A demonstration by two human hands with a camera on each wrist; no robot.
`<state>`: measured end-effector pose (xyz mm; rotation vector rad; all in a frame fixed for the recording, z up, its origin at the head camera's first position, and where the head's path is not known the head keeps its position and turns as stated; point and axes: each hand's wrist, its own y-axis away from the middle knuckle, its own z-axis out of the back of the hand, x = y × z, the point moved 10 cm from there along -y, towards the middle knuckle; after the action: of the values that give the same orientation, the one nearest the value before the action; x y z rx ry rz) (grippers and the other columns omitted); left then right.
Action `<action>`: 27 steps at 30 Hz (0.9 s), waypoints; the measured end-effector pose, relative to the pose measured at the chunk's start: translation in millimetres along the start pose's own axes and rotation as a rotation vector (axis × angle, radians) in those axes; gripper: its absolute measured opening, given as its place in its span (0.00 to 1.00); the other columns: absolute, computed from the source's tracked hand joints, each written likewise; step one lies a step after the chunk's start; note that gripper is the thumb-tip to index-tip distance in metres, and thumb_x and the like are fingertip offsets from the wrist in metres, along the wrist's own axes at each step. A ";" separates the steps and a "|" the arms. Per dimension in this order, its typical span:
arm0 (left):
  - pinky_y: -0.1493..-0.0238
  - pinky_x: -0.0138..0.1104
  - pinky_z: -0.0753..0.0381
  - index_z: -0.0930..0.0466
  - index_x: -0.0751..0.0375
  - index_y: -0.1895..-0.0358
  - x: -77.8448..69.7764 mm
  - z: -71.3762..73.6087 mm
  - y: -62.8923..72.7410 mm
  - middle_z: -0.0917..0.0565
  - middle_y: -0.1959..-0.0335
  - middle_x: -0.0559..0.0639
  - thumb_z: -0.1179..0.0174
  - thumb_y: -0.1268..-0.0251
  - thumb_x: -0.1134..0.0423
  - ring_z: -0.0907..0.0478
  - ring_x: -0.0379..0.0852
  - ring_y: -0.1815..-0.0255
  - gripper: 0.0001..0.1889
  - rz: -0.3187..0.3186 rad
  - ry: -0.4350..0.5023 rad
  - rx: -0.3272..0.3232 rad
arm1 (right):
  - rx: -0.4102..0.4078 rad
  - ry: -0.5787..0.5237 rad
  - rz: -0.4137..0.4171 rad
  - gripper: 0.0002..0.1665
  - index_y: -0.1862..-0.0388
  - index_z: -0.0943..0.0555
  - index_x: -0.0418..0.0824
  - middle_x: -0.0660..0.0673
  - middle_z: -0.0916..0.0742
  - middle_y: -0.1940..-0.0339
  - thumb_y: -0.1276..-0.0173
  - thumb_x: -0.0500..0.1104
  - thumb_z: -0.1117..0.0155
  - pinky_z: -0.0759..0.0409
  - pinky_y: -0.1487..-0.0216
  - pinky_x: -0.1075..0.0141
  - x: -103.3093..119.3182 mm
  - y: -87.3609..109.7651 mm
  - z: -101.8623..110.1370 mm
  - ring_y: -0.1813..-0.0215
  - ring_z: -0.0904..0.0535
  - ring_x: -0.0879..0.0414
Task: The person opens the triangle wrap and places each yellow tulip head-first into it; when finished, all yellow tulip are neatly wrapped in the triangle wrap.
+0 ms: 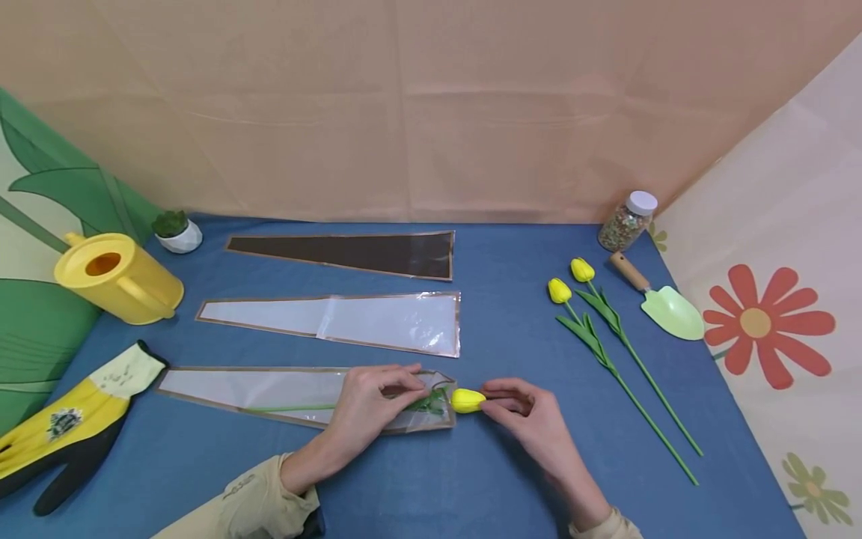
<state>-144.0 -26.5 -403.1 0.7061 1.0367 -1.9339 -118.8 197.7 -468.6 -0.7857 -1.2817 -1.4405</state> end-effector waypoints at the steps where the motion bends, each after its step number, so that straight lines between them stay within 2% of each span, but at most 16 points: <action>1: 0.65 0.28 0.15 0.05 0.57 0.67 0.1 0.0 -0.1 0.07 0.67 0.47 0.19 0.42 0.71 0.09 0.47 0.51 0.05 -0.001 0.000 -0.002 | 0.003 -0.001 0.006 0.21 0.37 0.16 0.30 0.37 0.11 0.42 0.25 0.37 0.27 0.13 0.47 0.64 0.2 0.4 1.1 0.47 0.11 0.54; 7: 0.63 0.27 0.14 0.05 0.57 0.67 0.5 0.0 -0.5 0.07 0.67 0.47 0.20 0.42 0.70 0.09 0.47 0.50 0.05 0.009 0.019 0.000 | 0.032 -0.027 0.032 0.19 0.37 0.18 0.26 0.34 0.12 0.42 0.23 0.32 0.31 0.12 0.48 0.61 -1.7 2.3 4.1 0.48 0.10 0.53; 15: 0.63 0.29 0.14 0.05 0.57 0.67 -0.2 0.9 -0.1 0.07 0.66 0.47 0.19 0.43 0.70 0.09 0.46 0.50 0.05 0.028 0.011 0.003 | 0.099 -0.015 0.041 0.17 0.40 0.18 0.24 0.34 0.10 0.51 0.24 0.31 0.31 0.11 0.51 0.61 -4.6 1.3 -2.8 0.53 0.09 0.50; 23: 0.63 0.27 0.14 0.05 0.58 0.67 -0.3 -0.1 0.2 0.07 0.66 0.49 0.20 0.42 0.71 0.09 0.49 0.50 0.05 0.030 0.034 0.008 | 0.103 -0.040 0.055 0.15 0.43 0.18 0.22 0.34 0.10 0.54 0.23 0.30 0.32 0.10 0.53 0.60 3.1 -0.4 -10.5 0.56 0.09 0.49; 27: 0.62 0.27 0.14 0.05 0.58 0.68 -0.5 -1.3 0.6 0.07 0.67 0.48 0.19 0.43 0.70 0.09 0.52 0.50 0.05 0.012 0.046 0.005 | 0.109 -0.002 0.093 0.14 0.45 0.16 0.24 0.35 0.09 0.55 0.25 0.32 0.29 0.10 0.54 0.61 8.9 -1.4 -16.7 0.57 0.09 0.50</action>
<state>-143.1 -25.5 -403.6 0.7616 1.0538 -1.9187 -120.1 179.3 -464.5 -0.7639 -1.2966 -1.2859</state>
